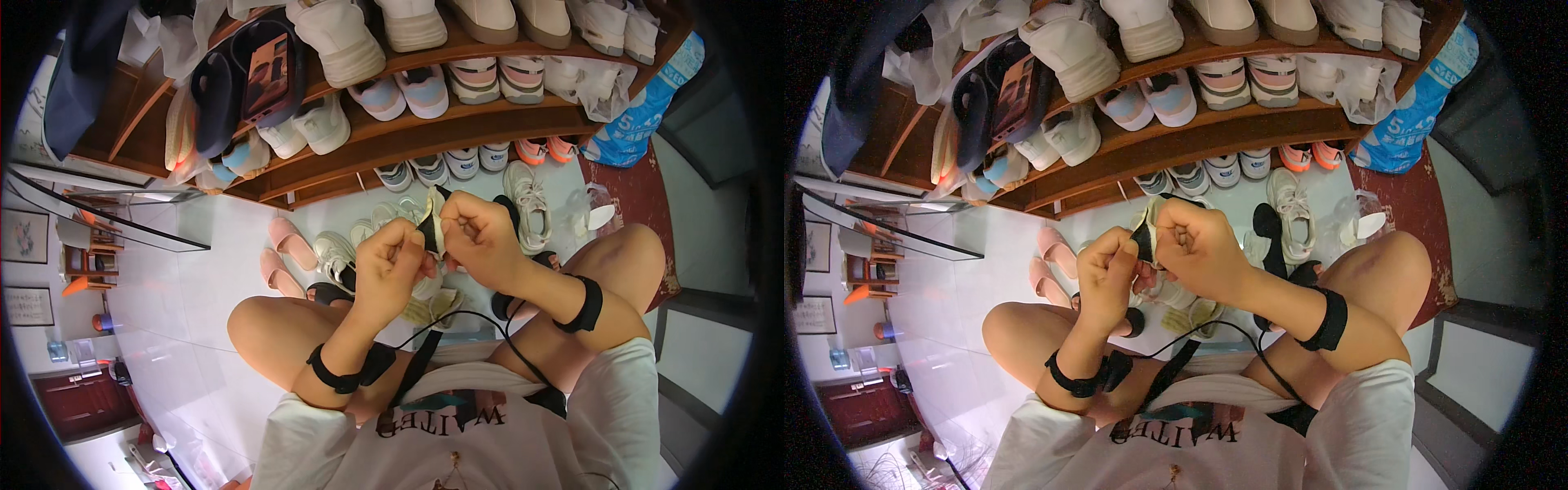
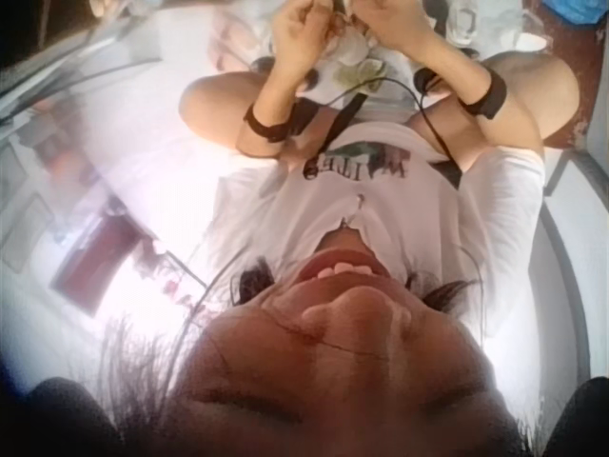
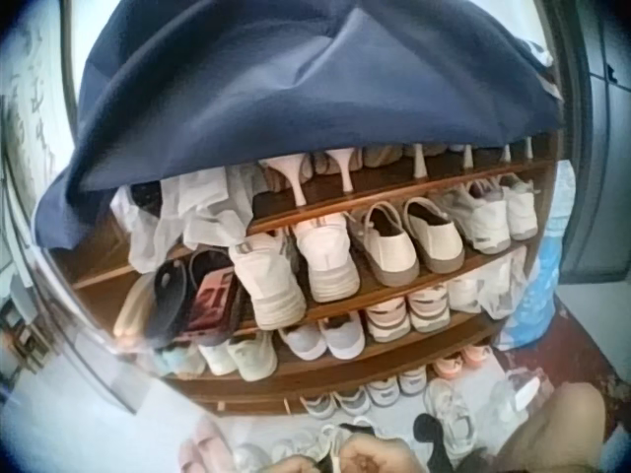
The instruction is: The person prepares a shoe insole by removing a white backing from a foam pad and adhering it to the black insole using their hands.
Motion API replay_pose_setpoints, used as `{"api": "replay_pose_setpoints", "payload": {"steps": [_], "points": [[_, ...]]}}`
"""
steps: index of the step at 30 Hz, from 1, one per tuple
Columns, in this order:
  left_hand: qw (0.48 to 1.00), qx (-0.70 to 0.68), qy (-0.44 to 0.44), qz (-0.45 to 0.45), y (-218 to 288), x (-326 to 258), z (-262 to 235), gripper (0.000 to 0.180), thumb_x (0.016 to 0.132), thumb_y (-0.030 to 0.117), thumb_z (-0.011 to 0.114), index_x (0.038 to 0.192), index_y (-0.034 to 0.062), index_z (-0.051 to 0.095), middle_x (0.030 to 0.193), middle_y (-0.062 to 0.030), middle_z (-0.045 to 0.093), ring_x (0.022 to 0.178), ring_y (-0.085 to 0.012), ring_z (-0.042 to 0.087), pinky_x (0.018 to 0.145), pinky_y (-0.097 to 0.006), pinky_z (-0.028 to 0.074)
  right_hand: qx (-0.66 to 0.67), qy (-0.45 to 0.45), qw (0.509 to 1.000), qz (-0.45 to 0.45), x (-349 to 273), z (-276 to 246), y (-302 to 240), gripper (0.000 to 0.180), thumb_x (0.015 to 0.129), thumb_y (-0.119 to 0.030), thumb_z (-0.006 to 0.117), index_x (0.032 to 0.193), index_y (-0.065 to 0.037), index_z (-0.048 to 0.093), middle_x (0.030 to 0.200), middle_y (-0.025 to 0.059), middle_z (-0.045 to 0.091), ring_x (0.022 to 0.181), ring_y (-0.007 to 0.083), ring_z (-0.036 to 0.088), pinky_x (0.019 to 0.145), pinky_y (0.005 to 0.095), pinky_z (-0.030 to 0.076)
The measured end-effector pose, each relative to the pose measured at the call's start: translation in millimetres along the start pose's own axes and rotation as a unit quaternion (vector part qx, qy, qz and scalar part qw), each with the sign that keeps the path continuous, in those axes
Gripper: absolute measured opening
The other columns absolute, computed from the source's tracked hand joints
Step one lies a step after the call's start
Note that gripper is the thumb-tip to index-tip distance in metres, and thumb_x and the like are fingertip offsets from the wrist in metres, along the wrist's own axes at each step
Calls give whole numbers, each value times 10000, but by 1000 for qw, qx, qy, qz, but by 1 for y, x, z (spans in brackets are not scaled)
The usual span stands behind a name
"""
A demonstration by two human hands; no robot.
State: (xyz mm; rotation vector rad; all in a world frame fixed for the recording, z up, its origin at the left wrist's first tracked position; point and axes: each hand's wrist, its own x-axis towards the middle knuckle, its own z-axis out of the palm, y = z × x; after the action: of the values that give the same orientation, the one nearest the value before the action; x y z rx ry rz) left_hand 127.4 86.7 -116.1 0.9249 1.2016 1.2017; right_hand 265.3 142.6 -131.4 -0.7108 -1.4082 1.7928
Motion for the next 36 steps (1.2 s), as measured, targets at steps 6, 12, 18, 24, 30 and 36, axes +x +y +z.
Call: {"api": "replay_pose_setpoints", "payload": {"steps": [6,12,18,24,30,36], "points": [[997,51,-53,-38,1,4,-9,174,893,128,426,752,36,471,613,-20,506,517,-62,462,466,-177,361,-241,-82,955,-154,7,-18,0,123,695,39,523,692,-10,411,547,40,437,449,105,433,412,245,331],[984,134,-85,-83,4,11,-13,201,908,180,418,779,33,464,631,-26,496,513,-67,461,460,-189,366,-282,-93,937,-181,0,-11,3,137,693,11,534,738,-19,408,571,87,445,469,179,438,425,285,346],[989,114,-82,-40,1,9,-16,228,917,190,405,765,28,453,619,-19,485,514,-59,463,457,-192,362,-224,-109,965,-79,1,-14,5,108,763,-35,520,750,-23,413,583,72,473,480,147,465,437,274,360],[993,104,-56,-29,2,7,-15,203,910,161,419,765,24,461,624,-10,488,545,-62,480,467,-197,364,37,-141,984,100,3,-16,13,217,911,-284,409,854,-75,427,689,2,499,602,75,484,491,207,369],[982,176,-59,-13,2,3,-12,181,890,137,455,761,13,479,625,-23,497,551,-69,489,478,-200,369,-65,-161,982,78,7,-18,6,257,890,-292,470,803,-55,423,651,6,484,580,87,485,502,223,383],[979,190,-59,-35,-1,3,-12,184,882,131,462,749,6,478,586,-28,486,517,-81,504,464,-212,379,-240,-168,955,-34,7,-18,-5,207,888,-174,462,770,-9,422,572,88,440,504,167,431,474,282,352]]}}
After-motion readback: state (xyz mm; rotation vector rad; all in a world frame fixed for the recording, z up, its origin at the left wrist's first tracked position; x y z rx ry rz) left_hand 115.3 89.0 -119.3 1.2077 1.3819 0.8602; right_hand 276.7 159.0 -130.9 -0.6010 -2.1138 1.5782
